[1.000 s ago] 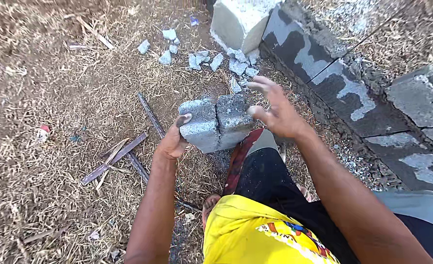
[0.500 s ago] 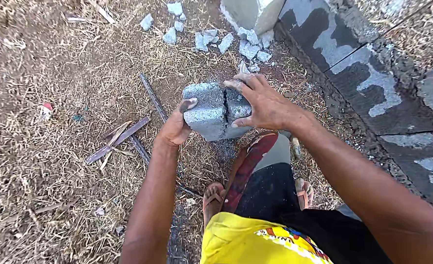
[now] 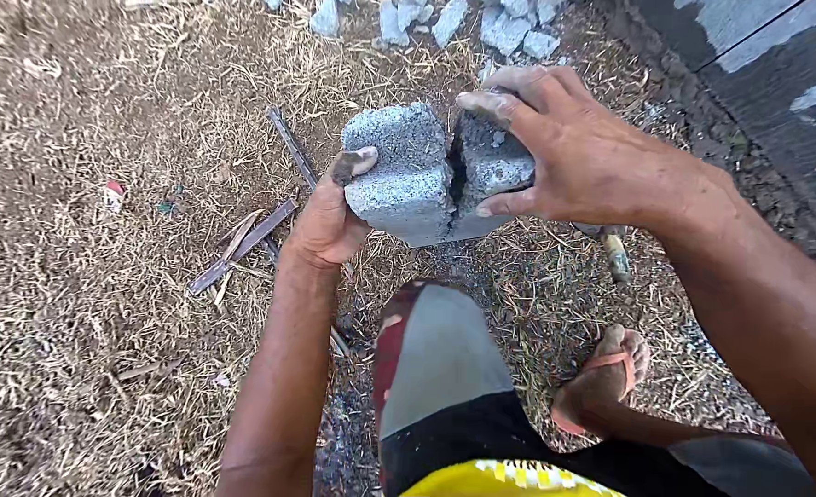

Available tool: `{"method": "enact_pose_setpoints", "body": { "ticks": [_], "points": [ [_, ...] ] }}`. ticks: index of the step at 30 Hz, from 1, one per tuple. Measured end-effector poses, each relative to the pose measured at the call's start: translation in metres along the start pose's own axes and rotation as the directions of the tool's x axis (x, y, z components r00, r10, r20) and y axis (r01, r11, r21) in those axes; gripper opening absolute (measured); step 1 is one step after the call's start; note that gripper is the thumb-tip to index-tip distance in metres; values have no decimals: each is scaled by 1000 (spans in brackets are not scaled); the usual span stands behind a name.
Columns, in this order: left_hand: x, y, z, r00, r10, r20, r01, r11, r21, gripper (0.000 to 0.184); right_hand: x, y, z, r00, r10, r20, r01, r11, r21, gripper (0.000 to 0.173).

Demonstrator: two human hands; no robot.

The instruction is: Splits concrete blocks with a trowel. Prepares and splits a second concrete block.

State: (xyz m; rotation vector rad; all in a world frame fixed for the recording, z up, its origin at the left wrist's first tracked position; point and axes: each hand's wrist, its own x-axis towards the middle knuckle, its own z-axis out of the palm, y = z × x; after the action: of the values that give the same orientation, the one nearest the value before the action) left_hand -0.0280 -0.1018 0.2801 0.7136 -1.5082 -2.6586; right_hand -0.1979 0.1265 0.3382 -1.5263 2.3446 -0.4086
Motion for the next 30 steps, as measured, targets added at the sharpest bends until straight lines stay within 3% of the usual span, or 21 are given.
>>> {"method": "enact_pose_setpoints", "body": {
  "ticks": [13, 26, 30],
  "points": [
    [-14, 3, -24, 999, 45, -17, -46, 998, -49, 28, 0, 2, -2, 1000, -14, 2, 14, 1000, -12, 98],
    [-52, -15, -117, 990, 122, 64, -100, 956, -275, 39, -2, 3, -2, 999, -45, -28, 45, 999, -6, 95],
    [-72, -30, -157, 987, 146, 65, -125, 958, -258, 51, -1, 1, -3, 999, -43, -20, 43, 999, -14, 95]
  ]
}}
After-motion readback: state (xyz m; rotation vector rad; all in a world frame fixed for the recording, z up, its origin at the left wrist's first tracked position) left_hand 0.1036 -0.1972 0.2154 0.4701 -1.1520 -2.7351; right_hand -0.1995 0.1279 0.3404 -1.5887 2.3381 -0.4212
